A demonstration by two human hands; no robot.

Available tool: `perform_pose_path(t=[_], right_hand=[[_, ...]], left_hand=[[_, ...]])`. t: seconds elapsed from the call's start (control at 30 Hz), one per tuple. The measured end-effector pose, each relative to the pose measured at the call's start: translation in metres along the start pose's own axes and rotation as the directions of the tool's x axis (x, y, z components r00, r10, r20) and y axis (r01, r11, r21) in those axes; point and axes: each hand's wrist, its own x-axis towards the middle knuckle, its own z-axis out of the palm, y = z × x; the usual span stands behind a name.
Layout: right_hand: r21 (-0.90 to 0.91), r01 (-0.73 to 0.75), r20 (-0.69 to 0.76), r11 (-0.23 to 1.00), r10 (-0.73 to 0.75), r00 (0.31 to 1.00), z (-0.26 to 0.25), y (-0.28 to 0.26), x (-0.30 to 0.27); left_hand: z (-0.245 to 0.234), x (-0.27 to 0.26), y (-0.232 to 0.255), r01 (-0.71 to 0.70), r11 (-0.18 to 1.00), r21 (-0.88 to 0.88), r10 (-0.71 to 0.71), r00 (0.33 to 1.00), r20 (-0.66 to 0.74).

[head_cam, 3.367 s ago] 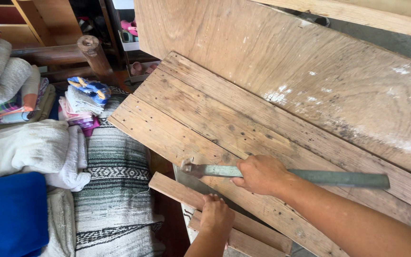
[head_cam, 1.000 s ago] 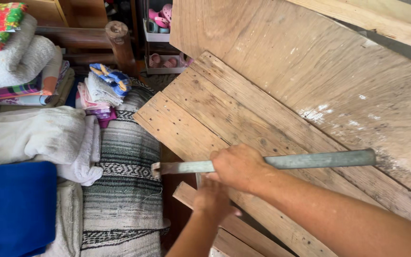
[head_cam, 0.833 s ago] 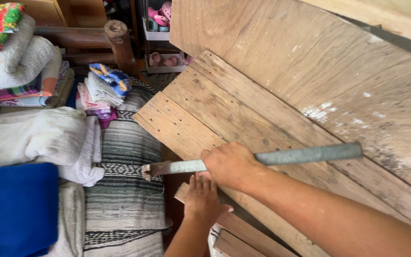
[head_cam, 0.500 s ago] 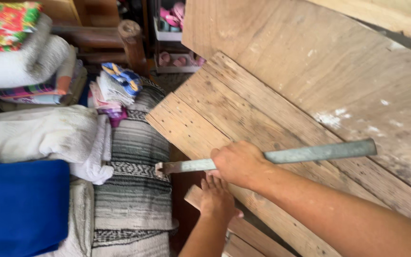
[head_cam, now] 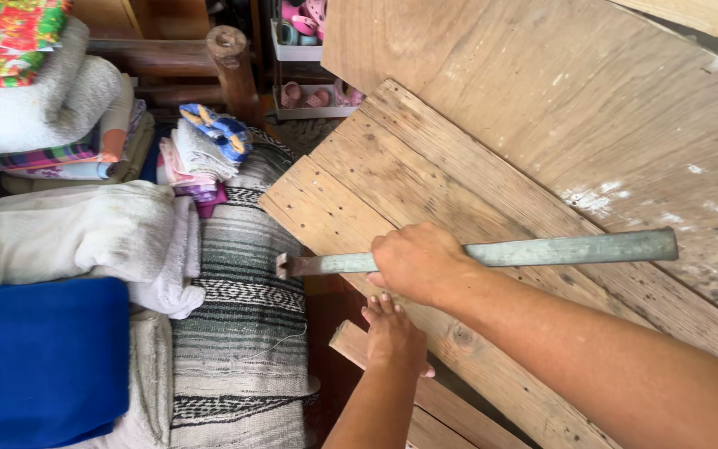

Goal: The person uses a hammer to pry apart wooden planks from a larger wooden structure. They repeatedly insert the hammer between planks and lever them apart while holding the wood with the other hand.

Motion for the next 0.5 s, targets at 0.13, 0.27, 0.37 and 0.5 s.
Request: perform_pose_path(t=[0.13,0.27,0.37,0.5], right_hand=[[0.032,0.028,-0.049,0.999,-0.027,0.998,0.0037,0.0077,-0.0066],[0.009,0.025,-0.005,1.0,-0.025,1.0,0.0021,0.005,-0.0021],[0.0,0.052,-0.006,0.999,-0.052,0.999,0.0054,0.0073,-0.0021],[0.038,0.072,-0.023,0.997,-0.071,0.997,0.0086,0.0111,-0.0073]], left_hand=[[-0.0021,0.0004,0.0041,-0.033,0.999,0.021,0.033,0.999,-0.026],[-0.0036,-0.0044,-0.0019,-0.023,0.999,0.029,0.024,0.999,-0.025],[-0.0053,-0.0012,0.0003,-0.04,0.998,0.046,0.041,0.999,-0.022],[-0.0017,0.0002,0.0021,-0.031,0.998,0.048,0.033,0.999,-0.032]])
